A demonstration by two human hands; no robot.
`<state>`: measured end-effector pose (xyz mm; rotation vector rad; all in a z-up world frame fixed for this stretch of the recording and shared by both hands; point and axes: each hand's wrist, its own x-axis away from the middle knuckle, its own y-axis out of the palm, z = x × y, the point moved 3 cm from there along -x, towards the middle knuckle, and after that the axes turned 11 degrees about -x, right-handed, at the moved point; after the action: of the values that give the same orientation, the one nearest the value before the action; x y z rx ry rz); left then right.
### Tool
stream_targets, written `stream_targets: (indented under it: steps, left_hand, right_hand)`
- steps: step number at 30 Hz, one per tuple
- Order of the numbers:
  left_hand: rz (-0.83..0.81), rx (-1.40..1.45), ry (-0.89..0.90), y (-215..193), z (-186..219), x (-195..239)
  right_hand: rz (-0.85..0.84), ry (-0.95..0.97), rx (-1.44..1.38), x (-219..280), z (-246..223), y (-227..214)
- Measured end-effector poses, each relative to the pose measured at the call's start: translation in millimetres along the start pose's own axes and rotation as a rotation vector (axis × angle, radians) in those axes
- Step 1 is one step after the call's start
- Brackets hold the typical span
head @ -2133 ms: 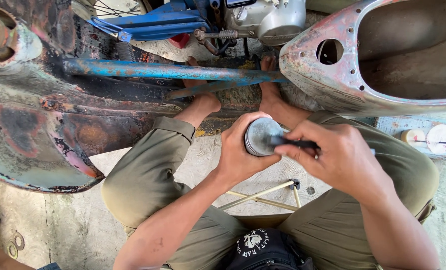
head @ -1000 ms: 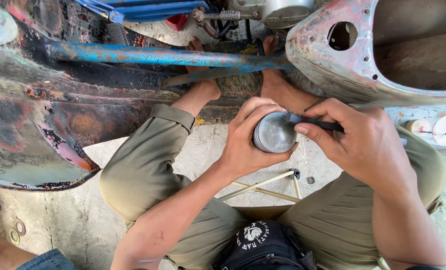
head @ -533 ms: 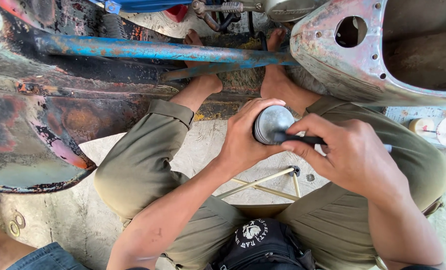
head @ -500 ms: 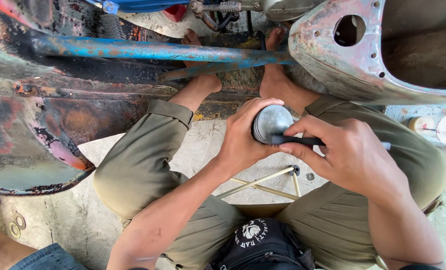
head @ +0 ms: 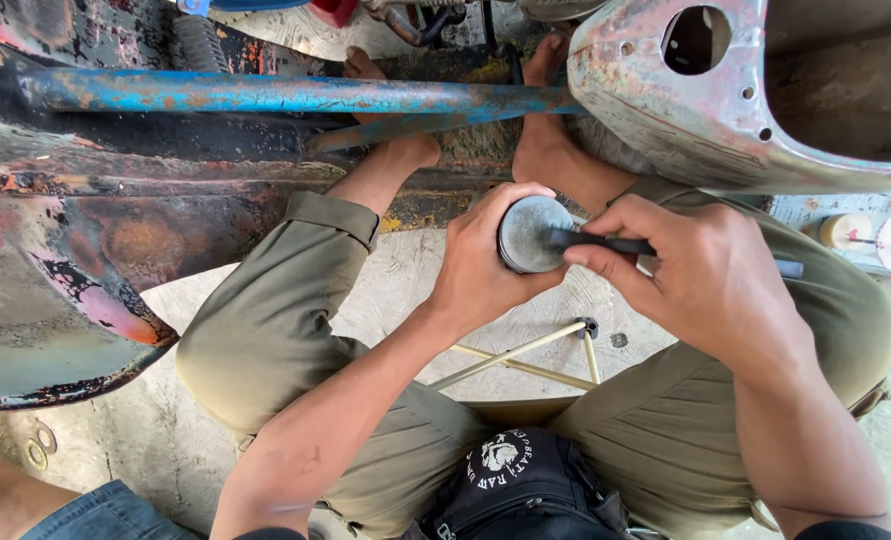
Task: Cleaning the carbon deposits or dirt from the top of a motorcycle piston using a small scrubbing tool.
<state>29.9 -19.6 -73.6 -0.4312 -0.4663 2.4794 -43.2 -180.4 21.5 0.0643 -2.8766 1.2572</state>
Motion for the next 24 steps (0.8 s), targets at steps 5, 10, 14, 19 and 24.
stream_targets:
  steps: [5,10,14,19,24]
  left_hand:
    - [-0.038,0.065,-0.008,-3.3,-4.3,0.4]
    - [-0.002,0.016,-0.028,1.3,-8.8,2.4]
    - [0.018,0.029,-0.021,0.6,-11.1,3.5]
    - [0.003,0.058,-0.024,-2.6,-7.8,1.9]
    - [0.043,0.024,-0.054,-4.2,-6.8,0.6]
  right_hand:
    - [-0.097,0.055,0.1,2.6,-3.3,18.9]
    - [-0.002,0.022,0.093,0.3,7.2,9.0]
    - [-0.009,0.013,0.066,-0.7,3.1,17.6]
    - [-0.051,0.03,0.074,-1.0,3.2,17.6]
    - [0.037,0.037,0.092,-0.8,7.9,15.1]
